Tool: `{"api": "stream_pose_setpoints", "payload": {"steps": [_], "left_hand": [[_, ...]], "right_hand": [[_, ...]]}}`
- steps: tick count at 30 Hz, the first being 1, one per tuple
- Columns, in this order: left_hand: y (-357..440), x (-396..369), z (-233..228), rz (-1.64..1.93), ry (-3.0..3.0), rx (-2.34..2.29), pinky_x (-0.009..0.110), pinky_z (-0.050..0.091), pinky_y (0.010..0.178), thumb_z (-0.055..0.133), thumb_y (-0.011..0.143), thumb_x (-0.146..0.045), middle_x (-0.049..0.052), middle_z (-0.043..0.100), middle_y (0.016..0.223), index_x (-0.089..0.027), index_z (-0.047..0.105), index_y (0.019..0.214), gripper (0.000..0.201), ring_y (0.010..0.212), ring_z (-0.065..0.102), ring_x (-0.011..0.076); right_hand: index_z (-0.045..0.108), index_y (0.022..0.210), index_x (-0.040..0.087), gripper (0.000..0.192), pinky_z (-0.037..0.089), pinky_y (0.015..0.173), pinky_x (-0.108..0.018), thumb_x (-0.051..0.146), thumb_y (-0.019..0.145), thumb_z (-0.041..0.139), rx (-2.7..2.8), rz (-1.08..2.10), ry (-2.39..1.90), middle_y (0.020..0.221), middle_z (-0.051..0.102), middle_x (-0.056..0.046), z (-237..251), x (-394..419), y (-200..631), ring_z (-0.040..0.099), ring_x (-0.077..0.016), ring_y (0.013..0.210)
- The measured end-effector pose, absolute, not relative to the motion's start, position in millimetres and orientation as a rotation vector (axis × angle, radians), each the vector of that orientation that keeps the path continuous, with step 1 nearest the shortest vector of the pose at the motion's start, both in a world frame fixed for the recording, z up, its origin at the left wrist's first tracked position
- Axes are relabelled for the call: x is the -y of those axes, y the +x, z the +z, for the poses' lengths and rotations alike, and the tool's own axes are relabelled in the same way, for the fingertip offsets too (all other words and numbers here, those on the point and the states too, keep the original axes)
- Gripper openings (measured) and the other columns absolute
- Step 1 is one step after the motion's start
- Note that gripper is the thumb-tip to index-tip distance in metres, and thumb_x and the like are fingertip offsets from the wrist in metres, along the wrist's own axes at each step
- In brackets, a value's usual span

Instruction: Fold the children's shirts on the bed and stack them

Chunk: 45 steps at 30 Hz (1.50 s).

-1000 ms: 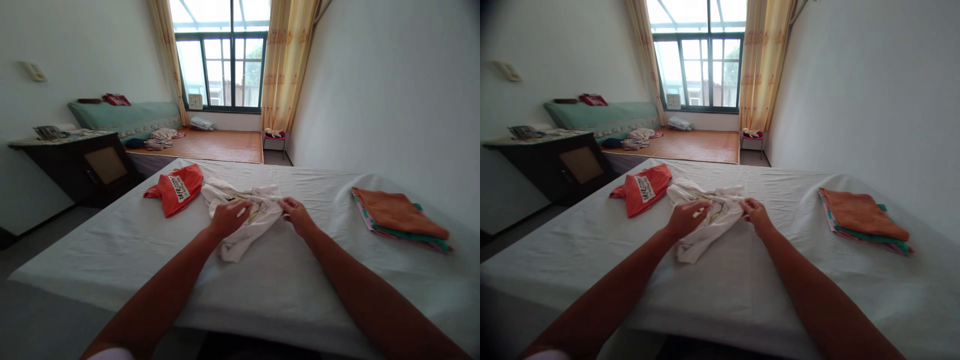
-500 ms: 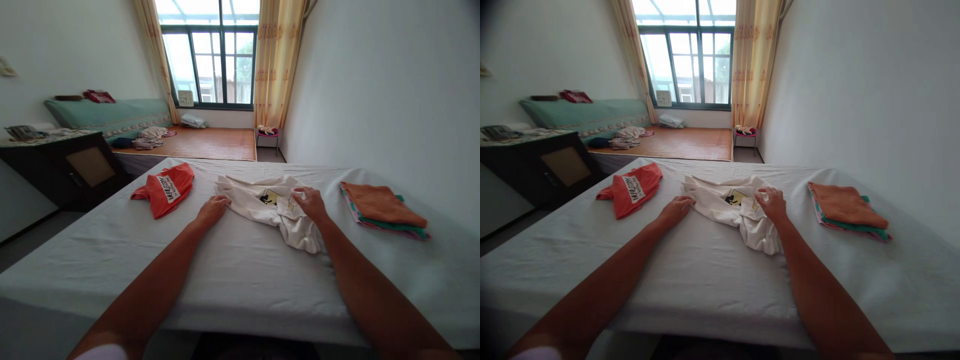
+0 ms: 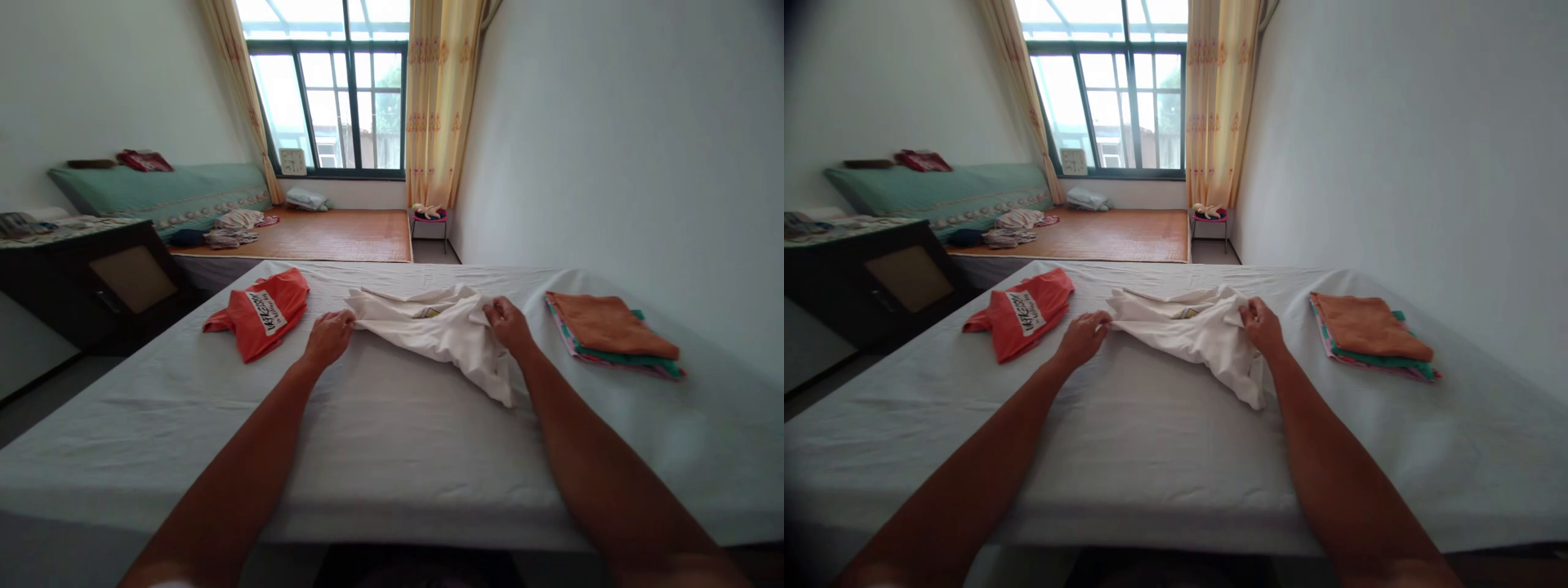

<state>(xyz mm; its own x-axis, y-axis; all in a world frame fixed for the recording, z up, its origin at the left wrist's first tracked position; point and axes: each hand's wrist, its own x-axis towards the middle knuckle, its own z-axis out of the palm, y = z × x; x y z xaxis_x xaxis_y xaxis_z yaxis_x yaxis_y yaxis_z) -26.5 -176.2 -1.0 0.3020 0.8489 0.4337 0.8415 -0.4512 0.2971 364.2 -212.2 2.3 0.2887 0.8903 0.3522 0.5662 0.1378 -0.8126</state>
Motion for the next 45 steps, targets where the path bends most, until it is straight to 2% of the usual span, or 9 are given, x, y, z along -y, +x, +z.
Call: {"api": "stream_pose_setpoints", "payload": {"steps": [4,8,11,18,23,30,37,41,45], "left_hand": [[-55.4,185.1,22.2,0.816,2.237,-1.362,0.027,0.045,0.068,0.046,0.086,-0.042,0.000,0.063,0.078,-0.020,0.061,0.093,0.028,0.071,0.057,0.0164],[-72.3,197.3,37.2,0.494,2.039,-1.039,0.022,0.043,0.064,0.057,0.080,-0.052,0.001,0.062,0.077,-0.015,0.065,0.088,0.039,0.071,0.054,0.0136],[-76.4,203.4,42.3,0.288,1.933,-0.925,0.022,0.044,0.062,0.062,0.078,-0.054,0.002,0.063,0.075,-0.014,0.069,0.097,0.044,0.068,0.055,0.0134],[-64.5,175.0,41.5,0.805,2.067,-1.278,0.033,0.050,0.085,0.055,0.081,-0.054,0.008,0.071,0.093,-0.016,0.069,0.104,0.047,0.089,0.064,0.0213],[-37.4,136.0,22.1,0.286,2.561,-1.468,0.034,0.044,0.097,0.054,0.080,-0.044,0.007,0.066,0.120,-0.024,0.068,0.112,0.040,0.111,0.059,0.0252],[-20.8,114.6,6.4,-0.042,2.704,-1.564,0.035,0.045,0.092,0.050,0.082,-0.050,0.008,0.065,0.122,-0.027,0.065,0.119,0.046,0.112,0.059,0.0267],[-22.2,123.1,13.1,-0.125,2.772,-1.593,0.033,0.047,0.079,0.053,0.078,-0.030,0.008,0.068,0.115,-0.026,0.066,0.111,0.036,0.103,0.063,0.0259],[-24.5,130.3,17.5,-0.046,2.781,-1.713,0.033,0.045,0.075,0.045,0.086,-0.033,0.009,0.071,0.102,-0.025,0.069,0.097,0.028,0.093,0.066,0.0253],[-40.5,127.3,33.2,0.207,2.667,-1.920,0.032,0.045,0.069,0.039,0.090,-0.040,0.008,0.073,0.093,-0.027,0.066,0.103,0.034,0.085,0.068,0.0268]], "right_hand": [[0.059,0.091,0.022,0.035,0.048,0.063,-0.025,0.048,0.070,0.070,1.139,1.022,-1.106,0.077,0.067,0.000,15.9,226.3,372.0,0.059,-0.0144,0.066],[0.064,0.084,0.016,0.035,0.041,0.047,-0.018,0.041,0.065,0.081,1.384,1.642,-1.009,0.064,0.063,0.002,19.8,246.2,365.8,0.054,-0.0084,0.050],[0.066,0.078,0.012,0.040,0.043,0.046,-0.018,0.050,0.071,0.076,1.544,1.788,-0.979,0.062,0.064,-0.002,20.4,248.8,364.1,0.056,-0.0085,0.049],[0.063,0.087,0.020,0.030,0.053,0.061,-0.021,0.045,0.073,0.073,1.028,0.972,-1.236,0.078,0.067,0.000,8.7,215.3,386.6,0.061,-0.0088,0.062],[0.058,0.098,0.019,0.024,0.052,0.061,-0.021,0.039,0.086,0.056,0.924,0.812,-1.524,0.113,0.065,-0.010,-3.6,192.6,392.6,0.065,-0.0131,0.081],[0.034,0.138,0.022,0.073,0.054,0.058,-0.028,0.052,0.079,0.066,1.060,0.972,-1.581,0.109,0.068,-0.012,-9.5,167.9,367.2,0.066,-0.0180,0.072],[0.062,0.101,0.019,0.043,0.049,0.053,-0.022,0.046,0.070,0.074,1.415,1.215,-1.421,0.076,0.069,-0.001,-12.5,157.2,352.4,0.061,-0.0136,0.061],[0.066,0.090,0.018,0.026,0.041,0.046,-0.018,0.037,0.073,0.066,1.676,0.833,-1.541,0.068,0.065,0.001,17.8,153.2,377.3,0.052,-0.0091,0.050],[0.069,0.086,0.019,0.020,0.042,0.055,-0.021,0.028,0.072,0.058,1.811,0.242,-1.781,0.066,0.066,0.001,63.9,155.6,418.6,0.058,-0.0135,0.059]]}}
